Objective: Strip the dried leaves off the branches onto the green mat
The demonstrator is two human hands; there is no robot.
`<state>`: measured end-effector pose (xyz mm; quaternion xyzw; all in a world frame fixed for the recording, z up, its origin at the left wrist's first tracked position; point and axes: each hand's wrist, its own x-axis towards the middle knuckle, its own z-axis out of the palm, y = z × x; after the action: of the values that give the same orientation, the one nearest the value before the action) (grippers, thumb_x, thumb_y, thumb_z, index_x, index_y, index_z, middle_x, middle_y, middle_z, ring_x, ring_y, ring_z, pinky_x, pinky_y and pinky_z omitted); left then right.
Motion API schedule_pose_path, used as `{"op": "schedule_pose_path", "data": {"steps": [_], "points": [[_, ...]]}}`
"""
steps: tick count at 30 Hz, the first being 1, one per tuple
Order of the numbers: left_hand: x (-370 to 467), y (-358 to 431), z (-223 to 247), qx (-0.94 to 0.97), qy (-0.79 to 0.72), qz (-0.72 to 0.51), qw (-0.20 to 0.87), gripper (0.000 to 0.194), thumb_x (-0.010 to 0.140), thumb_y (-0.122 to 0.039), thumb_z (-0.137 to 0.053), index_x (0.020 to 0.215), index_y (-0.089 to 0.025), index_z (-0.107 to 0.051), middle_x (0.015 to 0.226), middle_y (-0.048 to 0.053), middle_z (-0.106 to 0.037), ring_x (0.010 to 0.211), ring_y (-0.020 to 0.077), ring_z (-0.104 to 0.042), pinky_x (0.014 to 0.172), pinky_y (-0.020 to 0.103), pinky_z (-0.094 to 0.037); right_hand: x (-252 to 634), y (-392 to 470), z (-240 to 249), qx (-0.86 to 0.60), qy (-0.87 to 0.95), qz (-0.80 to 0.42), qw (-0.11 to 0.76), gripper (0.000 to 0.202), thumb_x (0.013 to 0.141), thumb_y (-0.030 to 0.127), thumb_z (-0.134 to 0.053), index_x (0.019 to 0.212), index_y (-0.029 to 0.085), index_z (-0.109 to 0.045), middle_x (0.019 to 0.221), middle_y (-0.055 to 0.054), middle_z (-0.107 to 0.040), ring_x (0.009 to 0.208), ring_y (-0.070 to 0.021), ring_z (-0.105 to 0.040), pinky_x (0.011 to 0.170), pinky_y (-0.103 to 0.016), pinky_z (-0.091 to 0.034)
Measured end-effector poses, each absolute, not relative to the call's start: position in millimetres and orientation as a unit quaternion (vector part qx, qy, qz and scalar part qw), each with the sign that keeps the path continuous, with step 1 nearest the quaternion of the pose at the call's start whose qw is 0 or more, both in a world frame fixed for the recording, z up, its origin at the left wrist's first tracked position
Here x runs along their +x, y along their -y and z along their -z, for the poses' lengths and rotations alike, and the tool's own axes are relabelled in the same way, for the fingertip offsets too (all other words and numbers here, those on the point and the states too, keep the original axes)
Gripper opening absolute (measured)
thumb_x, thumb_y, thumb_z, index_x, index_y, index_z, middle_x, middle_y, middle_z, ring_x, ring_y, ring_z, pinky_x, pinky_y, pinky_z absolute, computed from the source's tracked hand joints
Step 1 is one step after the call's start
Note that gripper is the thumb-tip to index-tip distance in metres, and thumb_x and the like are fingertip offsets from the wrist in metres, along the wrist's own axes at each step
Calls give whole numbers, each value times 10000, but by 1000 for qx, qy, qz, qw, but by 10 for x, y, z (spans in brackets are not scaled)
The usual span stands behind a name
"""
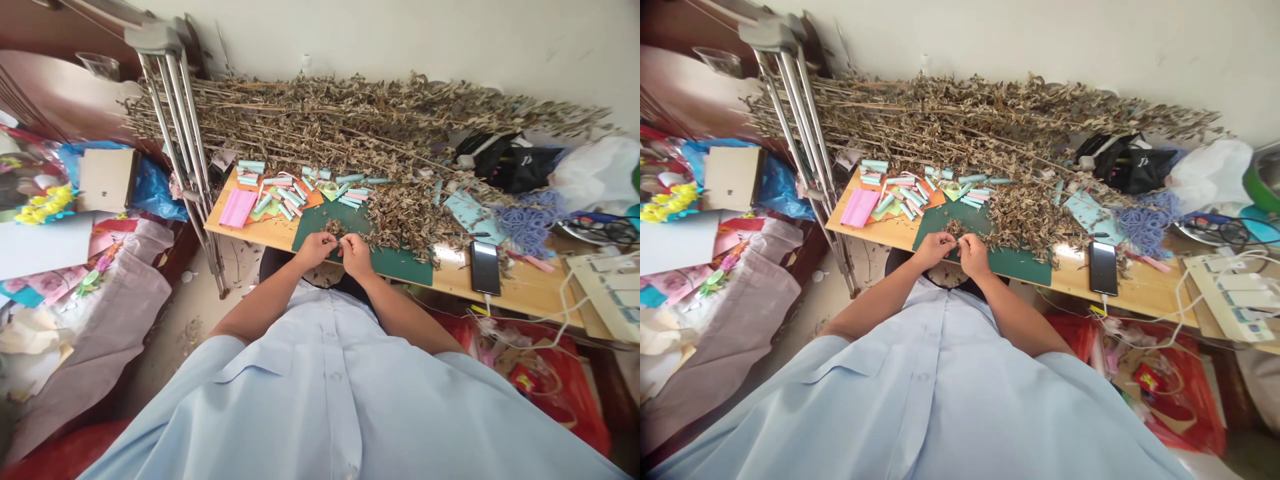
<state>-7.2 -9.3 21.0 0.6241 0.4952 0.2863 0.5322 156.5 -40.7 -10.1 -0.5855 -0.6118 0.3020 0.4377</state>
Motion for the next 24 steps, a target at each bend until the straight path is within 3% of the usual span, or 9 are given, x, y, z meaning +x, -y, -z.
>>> {"op": "schedule_pose_path", "data": {"steps": [13,20,24], "points": [[-90,82,-142,586,-486,-324,562,139,819,-283,-626,773,-153,-650,550,-24,-570,512,91,-492,556,217,-382,1574,374,81,-616,543,-307,480,230,989,429,-466,856,252,-528,577,37,-603,572,-187,-603,711,-339,-501],[-58,28,-84,459,-467,-351,669,166,808,-264,-683,918,-143,-653,744,24,-655,500,64,-540,448,178,-300,1547,413,21,-594,571,-297,483,233,983,423,-481,862,241,-560,592,36,-603,570,-175,-599,716,-336,-504],[-92,0,-94,422,-446,-358,704,224,791,-288,-735,935,-126,-679,706,14,-617,505,61,-534,443,169,-308,1523,430,12,-580,561,-337,485,265,981,475,-491,885,242,-572,602,33,-604,559,-169,-600,664,-323,-506]]}}
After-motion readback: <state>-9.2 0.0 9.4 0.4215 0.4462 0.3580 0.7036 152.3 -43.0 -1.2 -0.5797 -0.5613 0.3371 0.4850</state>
